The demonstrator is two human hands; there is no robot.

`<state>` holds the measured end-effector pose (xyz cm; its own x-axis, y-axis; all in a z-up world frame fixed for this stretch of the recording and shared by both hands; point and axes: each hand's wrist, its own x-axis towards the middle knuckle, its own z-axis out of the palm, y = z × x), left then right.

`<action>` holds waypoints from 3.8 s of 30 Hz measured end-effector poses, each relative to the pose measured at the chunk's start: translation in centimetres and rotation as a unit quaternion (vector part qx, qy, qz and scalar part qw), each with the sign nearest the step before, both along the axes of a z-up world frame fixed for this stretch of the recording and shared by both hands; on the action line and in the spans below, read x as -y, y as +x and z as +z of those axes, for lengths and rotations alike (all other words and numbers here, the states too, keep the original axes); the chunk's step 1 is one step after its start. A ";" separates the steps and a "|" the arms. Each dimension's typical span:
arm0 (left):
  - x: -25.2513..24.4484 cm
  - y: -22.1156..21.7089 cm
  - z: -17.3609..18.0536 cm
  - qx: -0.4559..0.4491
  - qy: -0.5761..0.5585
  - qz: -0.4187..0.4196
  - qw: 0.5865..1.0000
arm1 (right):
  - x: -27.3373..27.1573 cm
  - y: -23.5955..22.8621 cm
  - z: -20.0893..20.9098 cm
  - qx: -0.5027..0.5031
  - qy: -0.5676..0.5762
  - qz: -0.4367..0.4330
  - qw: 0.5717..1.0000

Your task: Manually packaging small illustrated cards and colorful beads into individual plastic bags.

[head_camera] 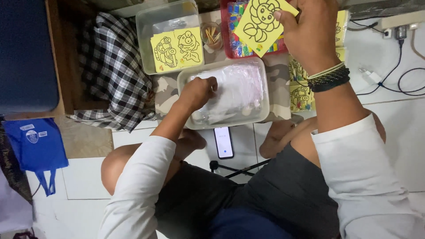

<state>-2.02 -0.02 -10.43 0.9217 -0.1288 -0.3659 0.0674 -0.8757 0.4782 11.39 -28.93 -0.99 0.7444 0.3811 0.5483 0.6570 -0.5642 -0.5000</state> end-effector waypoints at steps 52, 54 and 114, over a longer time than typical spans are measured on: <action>-0.6 0.9 16.7 0.269 -0.403 0.172 0.858 | -8.4 -5.2 6.8 -0.215 0.246 0.212 0.921; -0.6 1.1 16.7 0.290 -0.459 0.206 0.814 | -8.6 -5.4 7.0 -0.216 0.245 0.167 0.930; -0.6 2.2 16.1 0.178 -0.667 0.187 0.699 | -6.8 -3.3 3.8 -0.204 0.310 0.106 0.922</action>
<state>0.17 0.60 5.70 0.9843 0.1375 0.1111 -0.1588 0.4115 0.8975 8.10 -22.12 2.77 0.8823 0.2486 0.3996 0.4047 0.0326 -0.9139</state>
